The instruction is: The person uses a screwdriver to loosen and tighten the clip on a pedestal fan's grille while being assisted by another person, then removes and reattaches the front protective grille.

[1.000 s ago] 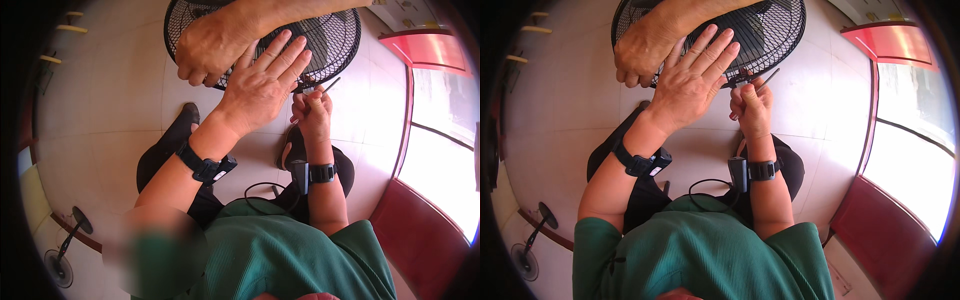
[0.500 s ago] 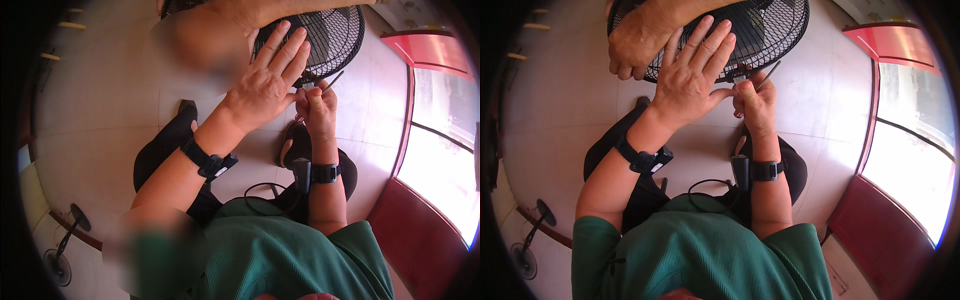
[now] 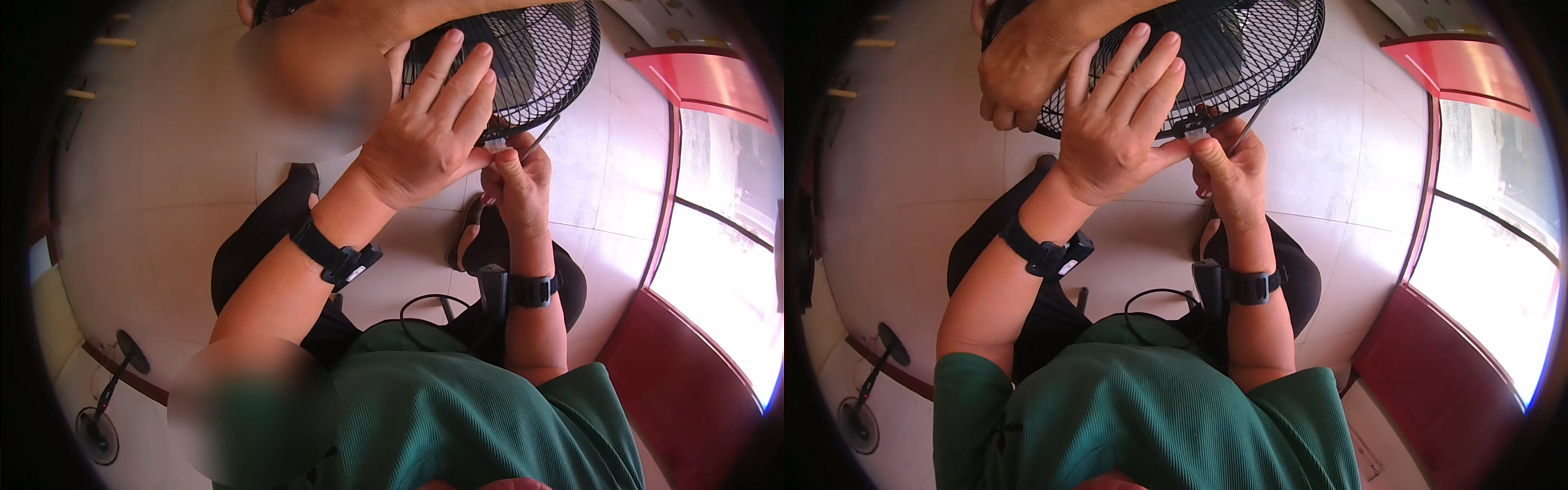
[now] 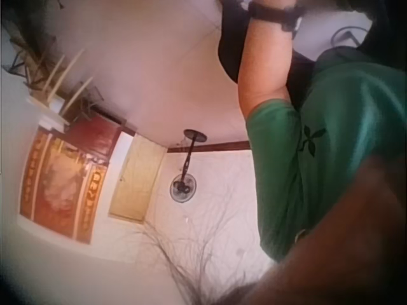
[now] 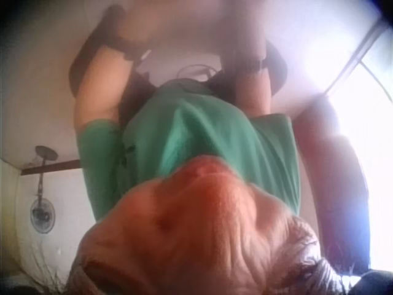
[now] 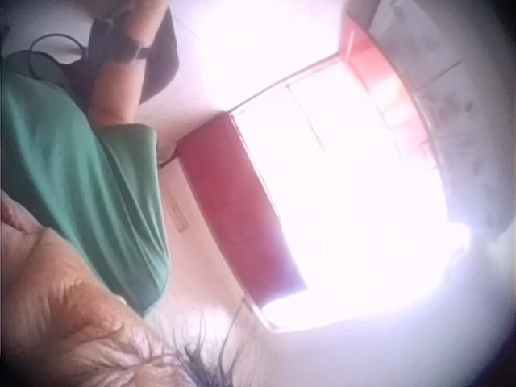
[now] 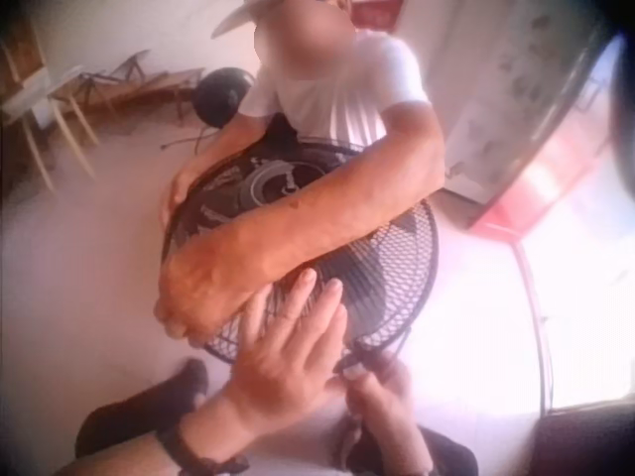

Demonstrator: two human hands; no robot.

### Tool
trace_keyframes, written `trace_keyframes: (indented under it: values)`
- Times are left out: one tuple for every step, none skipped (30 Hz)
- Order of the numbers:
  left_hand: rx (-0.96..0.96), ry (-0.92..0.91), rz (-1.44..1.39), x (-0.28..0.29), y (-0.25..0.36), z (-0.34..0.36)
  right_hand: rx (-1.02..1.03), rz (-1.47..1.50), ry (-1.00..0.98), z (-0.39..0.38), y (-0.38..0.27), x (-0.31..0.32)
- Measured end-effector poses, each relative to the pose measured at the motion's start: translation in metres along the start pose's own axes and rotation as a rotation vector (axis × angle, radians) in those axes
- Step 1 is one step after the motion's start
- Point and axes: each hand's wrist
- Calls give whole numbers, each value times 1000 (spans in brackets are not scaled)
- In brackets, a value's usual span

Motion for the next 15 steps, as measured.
trace_keyframes:
  values:
    - [-2,12,14,1,0,0,-3,2,-13,0,0,1]
    - [-5,23,27,2,0,0,-5,5,-25,0,-1,2]
    - [-8,34,41,3,0,0,-8,7,-37,0,-1,3]
    - [-18,39,50,3,-1,1,-15,13,-38,0,-2,4]
    - [-27,43,58,4,-1,1,-22,18,-38,0,-3,5]
    - [-37,47,67,4,-1,1,-29,24,-39,-1,-3,5]
    - [-41,52,73,3,-2,1,-23,11,-36,0,-4,5]
    - [-45,56,79,2,-2,1,-17,-1,-33,0,-4,5]
    - [-48,60,85,2,-2,1,-11,-13,-31,0,-5,4]
    - [-51,58,83,2,-2,1,-5,-45,-21,0,-5,2]
    - [-53,56,81,3,-3,1,1,-77,-11,-1,-6,0]
    - [-56,53,79,4,-3,1,7,-109,-1,-1,-6,-1]
    - [-51,57,81,3,-3,1,-22,-83,-24,-2,-8,1]
    - [-47,61,83,3,-2,0,-50,-58,-47,-1,-10,6]
    - [-42,66,85,3,-2,0,-78,-32,-70,-2,-12,8]
Point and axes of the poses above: each hand's wrist, its own z-axis towards the middle knuckle, its own x-axis out of the back of the hand, y = z × x, and after that the axes turned 4 degrees about -z, right-handed
